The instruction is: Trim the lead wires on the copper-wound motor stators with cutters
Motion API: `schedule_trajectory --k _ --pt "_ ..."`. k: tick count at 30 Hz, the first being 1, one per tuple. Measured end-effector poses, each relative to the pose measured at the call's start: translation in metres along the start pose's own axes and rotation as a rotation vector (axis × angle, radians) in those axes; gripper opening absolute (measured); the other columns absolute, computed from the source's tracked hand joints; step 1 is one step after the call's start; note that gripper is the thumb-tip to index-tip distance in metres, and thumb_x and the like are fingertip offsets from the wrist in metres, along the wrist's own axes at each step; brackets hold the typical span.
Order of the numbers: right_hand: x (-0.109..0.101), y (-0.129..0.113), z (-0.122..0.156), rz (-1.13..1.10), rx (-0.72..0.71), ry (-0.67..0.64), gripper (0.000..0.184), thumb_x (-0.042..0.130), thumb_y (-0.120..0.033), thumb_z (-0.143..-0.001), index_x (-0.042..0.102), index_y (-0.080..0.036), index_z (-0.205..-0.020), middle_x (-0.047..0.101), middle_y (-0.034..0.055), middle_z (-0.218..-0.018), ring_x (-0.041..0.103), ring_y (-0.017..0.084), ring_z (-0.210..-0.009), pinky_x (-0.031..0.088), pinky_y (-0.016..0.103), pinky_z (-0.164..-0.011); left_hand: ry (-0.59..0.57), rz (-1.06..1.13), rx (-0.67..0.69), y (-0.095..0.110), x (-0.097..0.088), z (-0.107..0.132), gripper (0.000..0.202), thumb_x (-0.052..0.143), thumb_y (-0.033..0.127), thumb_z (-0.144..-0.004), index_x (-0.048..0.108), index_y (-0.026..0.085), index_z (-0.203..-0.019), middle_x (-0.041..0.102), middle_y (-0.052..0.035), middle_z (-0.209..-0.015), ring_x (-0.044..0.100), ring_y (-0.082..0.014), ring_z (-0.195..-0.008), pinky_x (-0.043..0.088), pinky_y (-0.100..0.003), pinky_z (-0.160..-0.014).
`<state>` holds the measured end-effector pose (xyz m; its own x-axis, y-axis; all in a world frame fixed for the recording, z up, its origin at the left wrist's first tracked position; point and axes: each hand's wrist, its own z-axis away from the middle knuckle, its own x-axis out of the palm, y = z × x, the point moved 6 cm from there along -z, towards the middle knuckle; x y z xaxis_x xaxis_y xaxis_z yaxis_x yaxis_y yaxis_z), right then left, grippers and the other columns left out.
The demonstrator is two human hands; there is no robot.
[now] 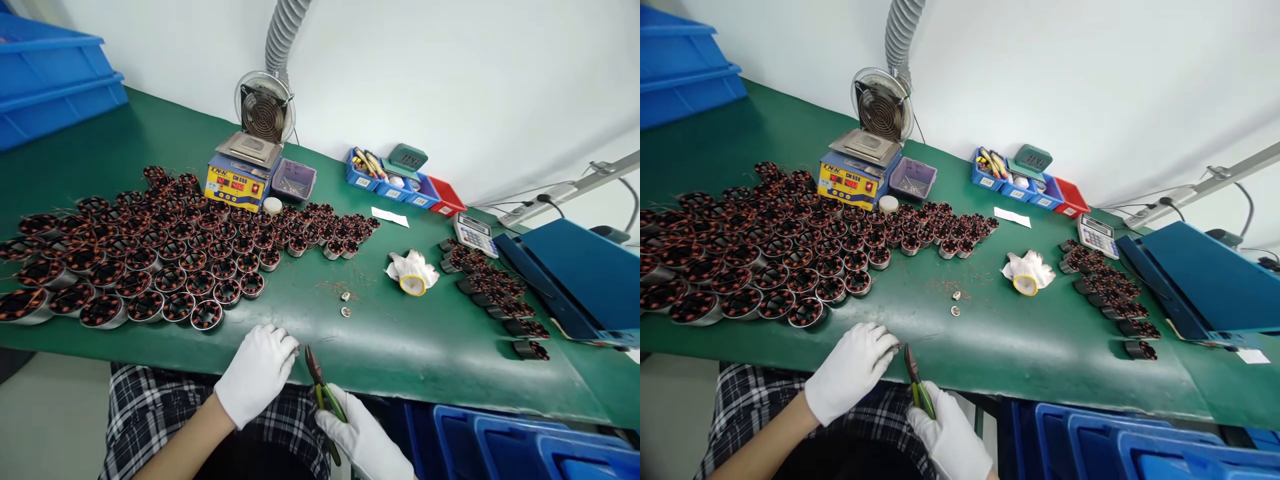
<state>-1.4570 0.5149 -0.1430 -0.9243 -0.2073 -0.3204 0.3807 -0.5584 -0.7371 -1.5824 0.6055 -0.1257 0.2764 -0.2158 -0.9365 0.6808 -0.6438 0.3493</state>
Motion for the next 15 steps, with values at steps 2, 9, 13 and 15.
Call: schedule_trajectory --k 2,9,13,15 --pt "0.0011 -0.0038 -0.0019 0.059 0.007 -0.001 0.039 0.049 -0.034 -0.074 0.060 -0.014 -0.106 0.065 0.0077 -0.097 0.057 0.026 -0.093 0.042 0.034 -0.085 0.005 0.014 0.007 -0.0004 0.0001 0.0007 0.018 0.041 0.017 -0.085 0.059 0.020 -0.087 0.059 -0.0041 -0.080 0.052 -0.0228 -0.075 0.040 -0.037 -0.065" --pt "0.0032 -0.0112 -0.0002 0.105 0.013 0.009 0.040 0.047 -0.034 -0.075 0.060 -0.017 -0.108 0.065 0.0065 -0.099 0.057 0.026 -0.094 0.041 0.034 -0.087 0.011 0.025 0.000 -0.0011 -0.0006 0.0025 0.022 0.037 0.019 -0.087 0.059 0.021 -0.089 0.058 -0.0043 -0.079 0.051 -0.0219 -0.074 0.039 -0.036 -0.065" --pt "0.0055 -0.0083 -0.0007 0.054 -0.008 0.016 0.039 0.049 -0.034 -0.075 0.060 -0.017 -0.108 0.065 0.0068 -0.101 0.056 0.026 -0.096 0.041 0.034 -0.088 0.022 0.035 0.001 -0.0007 -0.0018 0.0016 0.023 0.037 0.019 -0.087 0.060 0.021 -0.089 0.058 -0.0040 -0.078 0.051 -0.0210 -0.073 0.039 -0.035 -0.065" --pt "0.0085 -0.0070 -0.0022 0.009 -0.014 -0.004 0.039 0.048 -0.034 -0.076 0.059 -0.016 -0.109 0.064 0.0072 -0.103 0.055 0.026 -0.099 0.040 0.035 -0.090 0.019 0.033 0.004 -0.0009 -0.0011 0.0016 0.023 0.037 0.018 -0.087 0.060 0.021 -0.088 0.057 -0.0040 -0.079 0.051 -0.0209 -0.073 0.039 -0.035 -0.065"
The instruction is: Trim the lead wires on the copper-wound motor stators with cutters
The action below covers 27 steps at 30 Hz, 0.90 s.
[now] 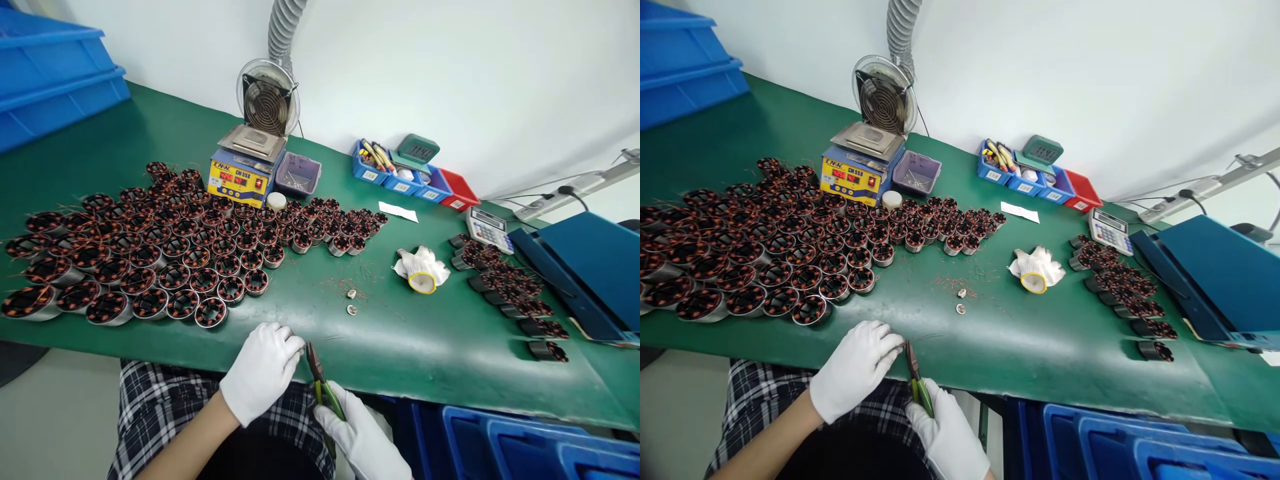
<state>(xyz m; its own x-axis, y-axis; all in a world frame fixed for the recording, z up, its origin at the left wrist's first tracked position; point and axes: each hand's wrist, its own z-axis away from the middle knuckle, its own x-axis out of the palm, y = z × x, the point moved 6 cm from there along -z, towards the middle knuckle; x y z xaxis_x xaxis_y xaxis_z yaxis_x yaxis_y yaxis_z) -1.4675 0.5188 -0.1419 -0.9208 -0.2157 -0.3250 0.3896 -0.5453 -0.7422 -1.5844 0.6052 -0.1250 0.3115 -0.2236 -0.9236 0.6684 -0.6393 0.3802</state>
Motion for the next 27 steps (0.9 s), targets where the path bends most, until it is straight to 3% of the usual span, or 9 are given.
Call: schedule_trajectory --k 3,8,16,20,22,24,27 --pt "0.004 0.003 -0.003 -0.085 0.001 -0.028 0.044 0.048 -0.038 -0.077 0.056 -0.015 -0.114 0.062 0.0084 -0.111 0.053 0.026 -0.106 0.038 0.036 -0.094 -0.002 0.001 -0.001 -0.001 0.002 0.000 0.023 0.037 0.018 -0.087 0.059 0.021 -0.089 0.058 -0.0040 -0.079 0.051 -0.0213 -0.074 0.039 -0.035 -0.065" --pt "0.009 0.025 -0.006 -0.237 0.124 0.000 0.067 0.059 -0.052 -0.070 0.048 -0.012 -0.122 0.052 0.0116 -0.126 0.042 0.027 -0.120 0.029 0.037 -0.103 0.013 0.001 0.005 -0.001 0.002 0.001 0.021 0.038 0.017 -0.086 0.059 0.021 -0.088 0.058 -0.0041 -0.079 0.051 -0.0209 -0.074 0.039 -0.035 -0.065" --pt "0.013 0.025 -0.013 -0.516 0.094 0.077 0.055 0.062 -0.052 -0.068 0.055 -0.014 -0.108 0.062 0.0063 -0.097 0.055 0.022 -0.099 0.041 0.033 -0.089 0.036 -0.069 0.022 -0.001 0.005 0.000 0.021 0.039 0.018 -0.086 0.059 0.021 -0.085 0.058 -0.0035 -0.076 0.052 -0.0199 -0.071 0.040 -0.034 -0.066" --pt "0.009 0.024 -0.009 -0.537 0.049 -0.033 0.048 0.066 -0.051 -0.064 0.060 -0.015 -0.096 0.060 0.0037 -0.084 0.056 0.020 -0.087 0.043 0.033 -0.082 0.138 -0.097 0.063 0.001 -0.003 0.001 0.016 0.043 0.018 -0.084 0.057 0.019 -0.091 0.060 -0.0053 -0.082 0.055 -0.0219 -0.077 0.043 -0.037 -0.070" --pt "-0.001 0.026 -0.002 -0.563 0.041 -0.040 0.055 0.070 -0.052 -0.059 0.060 -0.015 -0.099 0.061 0.0047 -0.086 0.056 0.021 -0.087 0.042 0.034 -0.082 0.256 -0.131 0.100 0.002 -0.015 0.009 0.018 0.046 0.022 -0.083 0.056 0.018 -0.097 0.060 -0.0089 -0.093 0.054 -0.0248 -0.088 0.042 -0.040 -0.078" --pt "-0.020 0.027 0.004 -0.589 0.030 0.038 0.060 0.071 -0.054 -0.057 0.060 -0.014 -0.101 0.061 0.0068 -0.090 0.056 0.022 -0.087 0.042 0.034 -0.082 0.293 -0.216 0.107 0.000 -0.021 0.021 0.019 0.049 0.027 -0.081 0.057 0.020 -0.097 0.060 -0.0090 -0.090 0.055 -0.0263 -0.086 0.043 -0.042 -0.076" --pt "-0.059 0.026 0.011 -0.599 -0.028 0.284 0.055 0.066 -0.054 -0.062 0.060 -0.014 -0.099 0.062 0.0072 -0.088 0.057 0.021 -0.082 0.043 0.034 -0.079 0.145 -0.377 0.037 -0.014 -0.011 0.040 0.020 0.050 0.028 -0.079 0.061 0.022 -0.095 0.058 -0.0041 -0.066 0.055 -0.0237 -0.059 0.043 -0.037 -0.057"
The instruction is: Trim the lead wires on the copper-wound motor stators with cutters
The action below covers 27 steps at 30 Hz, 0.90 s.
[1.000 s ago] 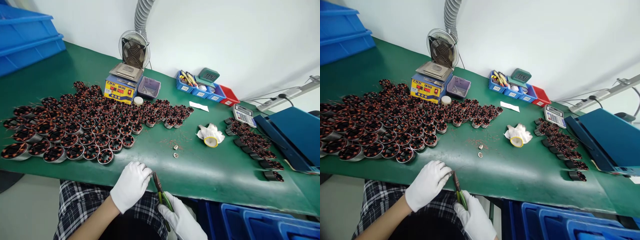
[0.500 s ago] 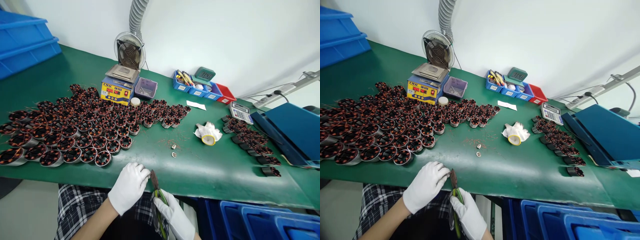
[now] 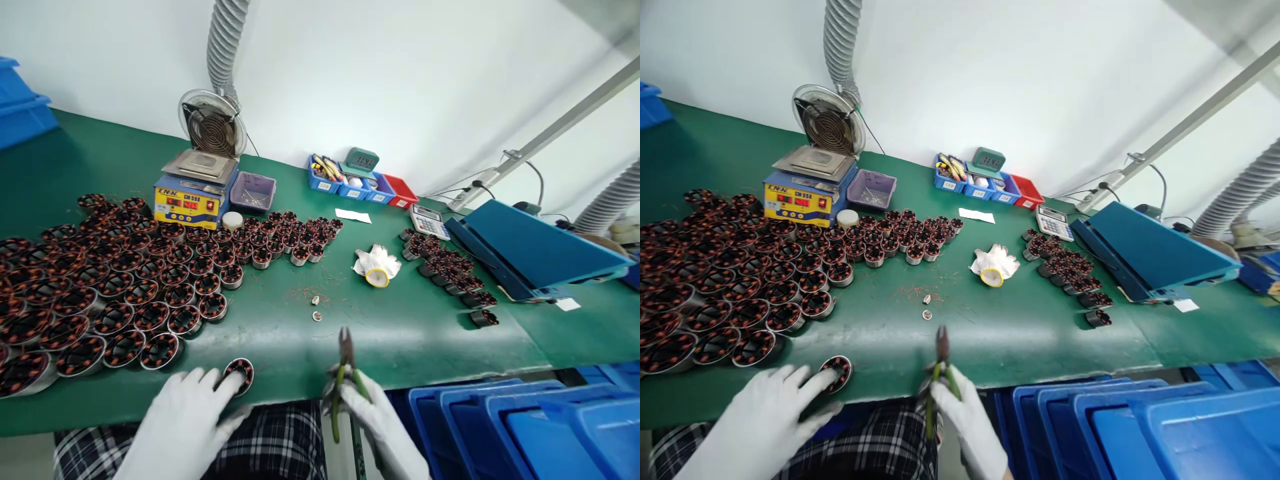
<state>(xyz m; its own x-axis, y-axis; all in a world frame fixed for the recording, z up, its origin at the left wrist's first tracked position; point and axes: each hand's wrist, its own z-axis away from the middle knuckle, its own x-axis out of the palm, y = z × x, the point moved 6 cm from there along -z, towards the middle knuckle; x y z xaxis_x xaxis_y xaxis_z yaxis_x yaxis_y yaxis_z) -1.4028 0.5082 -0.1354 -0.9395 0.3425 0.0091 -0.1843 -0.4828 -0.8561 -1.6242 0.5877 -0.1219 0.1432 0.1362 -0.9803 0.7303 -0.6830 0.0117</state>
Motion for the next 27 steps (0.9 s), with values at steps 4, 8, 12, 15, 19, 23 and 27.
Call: schedule_trajectory --k 4,8,12,15,19,23,27 --pt "-0.047 -0.024 -0.004 0.071 -0.236 0.512 0.049 0.065 -0.051 -0.062 0.059 -0.015 -0.095 0.061 0.0037 -0.080 0.055 0.019 -0.073 0.043 0.033 -0.076 -0.159 -0.038 -0.025 -0.001 0.021 0.012 0.034 0.043 0.010 -0.079 0.060 0.020 -0.106 0.061 -0.0047 -0.064 0.057 -0.0222 -0.054 0.044 -0.035 -0.052" --pt "-0.060 -0.028 0.010 -0.110 -0.470 0.790 0.045 0.060 -0.048 -0.070 0.054 -0.015 -0.099 0.059 0.0014 -0.073 0.055 0.016 -0.065 0.045 0.031 -0.070 -0.230 0.121 0.027 0.034 0.018 -0.021 0.037 0.043 0.005 -0.077 0.059 0.021 -0.106 0.066 -0.0053 -0.074 0.061 -0.0223 -0.063 0.048 -0.036 -0.060" --pt "-0.054 -0.024 0.031 -0.187 -0.543 0.871 0.043 0.058 -0.045 -0.074 0.052 -0.015 -0.104 0.061 0.0036 -0.076 0.058 0.017 -0.069 0.046 0.033 -0.073 -0.348 0.333 0.123 0.105 0.004 -0.080 0.031 0.043 0.005 -0.078 0.059 0.021 -0.099 0.068 -0.0063 -0.083 0.064 -0.0247 -0.073 0.048 -0.039 -0.066" --pt "-0.055 -0.019 0.039 -0.109 -0.525 0.904 0.048 0.059 -0.047 -0.073 0.052 -0.014 -0.106 0.064 0.0101 -0.091 0.060 0.022 -0.082 0.045 0.035 -0.081 -0.428 0.417 0.224 0.161 0.009 -0.117 0.024 0.042 0.005 -0.078 0.061 0.014 -0.091 0.068 -0.0122 -0.078 0.065 -0.0285 -0.071 0.048 -0.041 -0.063" --pt "-0.066 -0.017 0.026 -0.027 -0.471 0.803 0.051 0.059 -0.052 -0.068 0.056 -0.013 -0.101 0.064 0.0144 -0.101 0.058 0.027 -0.099 0.045 0.034 -0.086 -0.326 0.515 0.425 0.201 0.025 -0.136 0.050 0.051 0.019 -0.078 0.039 0.016 -0.126 0.055 -0.0160 -0.119 0.055 -0.0290 -0.105 0.045 -0.043 -0.083" --pt "-0.076 -0.021 0.004 0.140 -0.402 0.782 0.054 0.055 -0.056 -0.062 0.059 -0.015 -0.096 0.067 0.0132 -0.097 0.060 0.028 -0.093 0.047 0.035 -0.080 -0.234 0.591 0.576 0.189 0.037 -0.115 0.064 0.050 0.042 -0.080 0.027 0.015 -0.134 0.036 -0.0166 -0.138 0.033 -0.0333 -0.126 0.029 -0.049 -0.102" --pt "-0.076 -0.025 -0.019 0.407 -0.301 0.835 0.053 0.048 -0.051 -0.066 0.059 -0.014 -0.102 0.067 0.0146 -0.098 0.060 0.030 -0.092 0.045 0.038 -0.078 -0.259 0.537 0.611 0.166 0.051 -0.101 0.077 0.050 0.063 -0.073 0.034 0.016 -0.131 0.038 -0.0167 -0.137 0.031 -0.0363 -0.127 0.024 -0.053 -0.104"
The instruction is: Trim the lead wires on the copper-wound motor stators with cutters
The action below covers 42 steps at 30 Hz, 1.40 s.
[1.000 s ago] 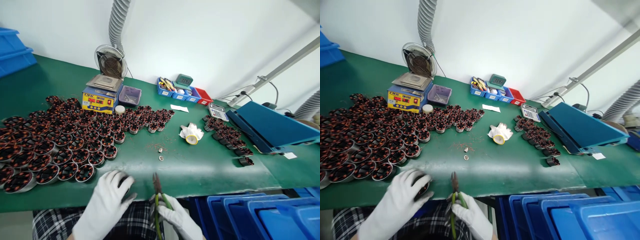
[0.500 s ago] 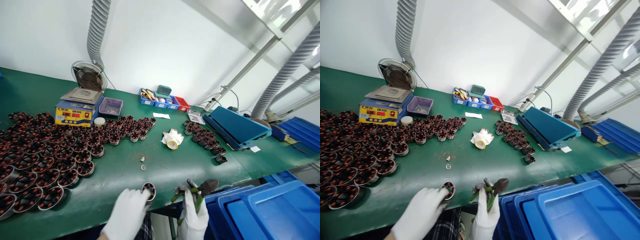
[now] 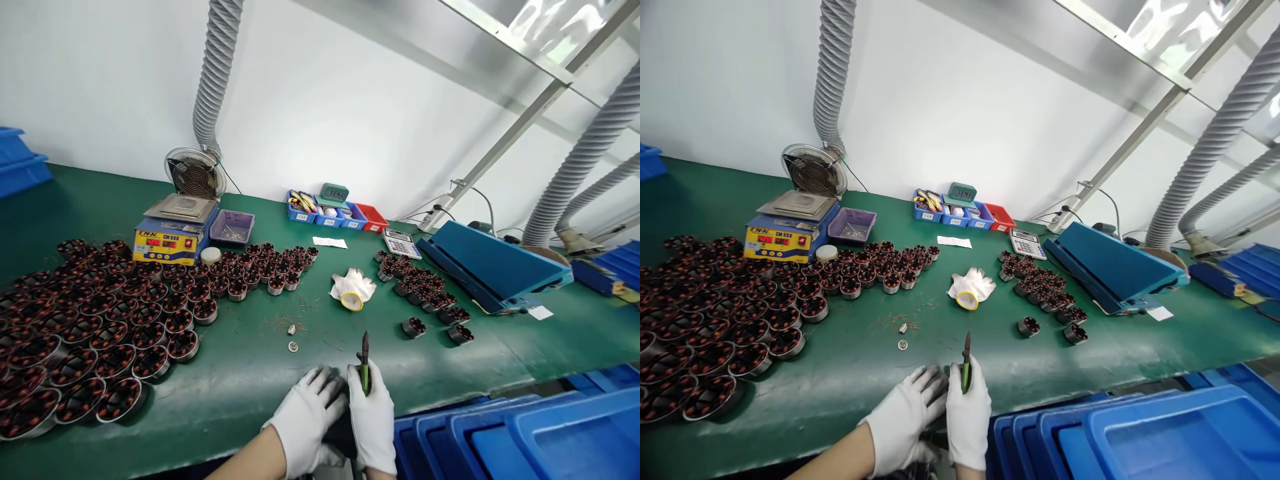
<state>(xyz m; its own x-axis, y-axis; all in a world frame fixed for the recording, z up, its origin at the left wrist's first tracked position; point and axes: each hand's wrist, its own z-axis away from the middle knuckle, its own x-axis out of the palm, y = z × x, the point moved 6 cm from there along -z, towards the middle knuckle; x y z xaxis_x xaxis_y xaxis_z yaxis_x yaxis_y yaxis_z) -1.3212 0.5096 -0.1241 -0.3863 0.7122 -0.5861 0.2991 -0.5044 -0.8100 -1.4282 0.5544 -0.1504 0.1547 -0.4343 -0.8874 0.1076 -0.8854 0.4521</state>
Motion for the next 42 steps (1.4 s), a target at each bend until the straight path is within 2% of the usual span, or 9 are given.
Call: schedule_trajectory --k 8,18,22,25,29,32,35,38,42 --pt "0.010 -0.011 -0.034 0.564 -0.074 0.073 0.038 0.041 -0.031 -0.082 0.054 -0.011 -0.112 0.062 0.0177 -0.101 0.060 0.029 -0.088 0.043 0.036 -0.072 0.164 -0.223 -0.178 -0.059 -0.032 -0.014 0.068 0.045 0.062 -0.077 0.045 0.014 -0.126 0.044 -0.0147 -0.133 0.038 -0.0329 -0.124 0.029 -0.048 -0.103" --pt "-0.008 0.008 -0.069 0.886 -0.029 0.364 0.042 0.045 -0.041 -0.081 0.057 -0.007 -0.103 0.058 0.0250 -0.091 0.056 0.035 -0.077 0.038 0.046 -0.064 0.293 -0.358 -0.303 -0.109 -0.070 -0.017 0.057 0.047 0.049 -0.082 0.048 0.009 -0.123 0.047 -0.0176 -0.130 0.041 -0.0308 -0.122 0.031 -0.045 -0.101" --pt "0.003 -0.007 -0.073 0.927 -0.224 0.369 0.034 0.039 -0.026 -0.083 0.058 -0.008 -0.105 0.056 0.0233 -0.111 0.048 0.037 -0.105 0.028 0.055 -0.086 0.344 -0.388 -0.305 -0.105 -0.077 -0.015 0.051 0.051 0.037 -0.082 0.048 0.003 -0.120 0.049 -0.0225 -0.126 0.045 -0.0322 -0.117 0.036 -0.046 -0.098" --pt "0.038 -0.017 -0.070 0.947 -0.418 0.126 0.043 0.037 -0.029 -0.086 0.054 -0.004 -0.115 0.049 0.0223 -0.126 0.039 0.035 -0.119 0.020 0.050 -0.098 0.364 -0.401 -0.219 -0.078 -0.066 0.002 0.044 0.054 0.029 -0.079 0.049 0.013 -0.120 0.052 -0.0144 -0.126 0.047 -0.0265 -0.117 0.037 -0.041 -0.098" --pt "0.085 -0.025 -0.059 0.756 -0.393 -0.126 0.062 0.042 -0.039 -0.083 0.042 0.005 -0.127 0.036 0.0260 -0.135 0.033 0.036 -0.125 0.020 0.045 -0.102 0.544 -0.455 -0.168 -0.051 -0.056 0.047 0.038 0.052 0.023 -0.077 0.050 0.021 -0.115 0.057 -0.0074 -0.120 0.050 -0.0220 -0.112 0.037 -0.038 -0.097" --pt "0.115 -0.048 -0.056 0.488 -0.426 -0.141 0.058 0.044 -0.035 -0.081 0.046 0.002 -0.125 0.036 0.0229 -0.137 0.029 0.034 -0.128 0.015 0.044 -0.105 0.647 -0.559 -0.506 -0.071 -0.059 0.085 0.050 0.053 0.027 -0.075 0.047 0.008 -0.121 0.052 -0.0185 -0.124 0.046 -0.0306 -0.115 0.036 -0.044 -0.095" --pt "0.140 -0.069 -0.070 0.337 -0.424 -0.114 0.050 0.040 -0.032 -0.081 0.051 -0.004 -0.121 0.041 0.0192 -0.135 0.033 0.030 -0.127 0.016 0.043 -0.105 0.588 -0.569 -0.850 -0.099 -0.059 0.105 0.064 0.055 0.041 -0.072 0.049 -0.004 -0.117 0.047 -0.0279 -0.125 0.043 -0.0389 -0.116 0.035 -0.050 -0.094" --pt "0.151 -0.083 -0.091 0.158 -0.364 -0.029 0.049 0.028 -0.029 -0.084 0.050 -0.006 -0.121 0.043 0.0171 -0.133 0.040 0.025 -0.123 0.028 0.039 -0.101 0.502 -0.484 -0.960 -0.109 -0.059 0.089 0.067 0.053 0.045 -0.072 0.049 -0.005 -0.117 0.046 -0.0288 -0.126 0.040 -0.0399 -0.119 0.031 -0.051 -0.098" --pt "0.141 -0.097 -0.092 -0.084 -0.277 0.101 0.057 0.012 -0.032 -0.085 0.045 -0.004 -0.122 0.050 0.0199 -0.125 0.046 0.023 -0.117 0.037 0.037 -0.095 0.518 -0.319 -0.867 -0.109 -0.069 0.038 0.067 0.052 0.042 -0.074 0.043 -0.004 -0.122 0.041 -0.0293 -0.130 0.037 -0.0398 -0.122 0.029 -0.054 -0.100"
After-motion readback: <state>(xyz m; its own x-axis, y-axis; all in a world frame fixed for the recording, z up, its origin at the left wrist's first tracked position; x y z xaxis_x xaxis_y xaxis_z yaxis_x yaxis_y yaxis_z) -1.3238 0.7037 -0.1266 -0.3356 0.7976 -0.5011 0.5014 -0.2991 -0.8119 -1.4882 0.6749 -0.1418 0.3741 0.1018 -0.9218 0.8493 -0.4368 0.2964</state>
